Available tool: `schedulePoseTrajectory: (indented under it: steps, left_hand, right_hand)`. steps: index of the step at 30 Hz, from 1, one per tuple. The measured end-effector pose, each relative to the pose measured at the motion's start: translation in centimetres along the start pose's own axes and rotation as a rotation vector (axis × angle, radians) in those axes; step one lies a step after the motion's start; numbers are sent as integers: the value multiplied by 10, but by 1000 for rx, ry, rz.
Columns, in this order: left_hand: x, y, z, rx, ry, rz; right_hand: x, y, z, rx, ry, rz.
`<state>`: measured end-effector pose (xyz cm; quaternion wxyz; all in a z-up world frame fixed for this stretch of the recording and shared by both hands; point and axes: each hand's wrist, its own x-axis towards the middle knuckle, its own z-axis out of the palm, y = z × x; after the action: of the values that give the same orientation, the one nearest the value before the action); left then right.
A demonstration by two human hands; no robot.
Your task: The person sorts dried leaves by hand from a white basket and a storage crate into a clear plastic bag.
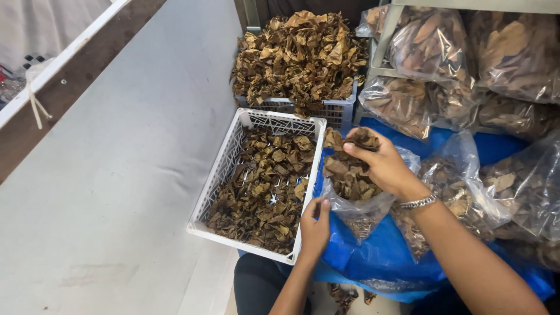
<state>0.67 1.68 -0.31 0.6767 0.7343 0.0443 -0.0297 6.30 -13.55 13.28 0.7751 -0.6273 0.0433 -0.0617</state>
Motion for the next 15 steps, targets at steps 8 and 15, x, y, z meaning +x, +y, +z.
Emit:
schedulePoseTrajectory:
  steps: [8, 15]
  left_hand:
    - [5, 22, 2, 39, 14, 34]
    - [14, 37, 11, 47, 73, 3]
  right_hand:
    - [-24, 26, -47, -231, 101, -15]
    - [-15, 48, -73, -642, -121, 30]
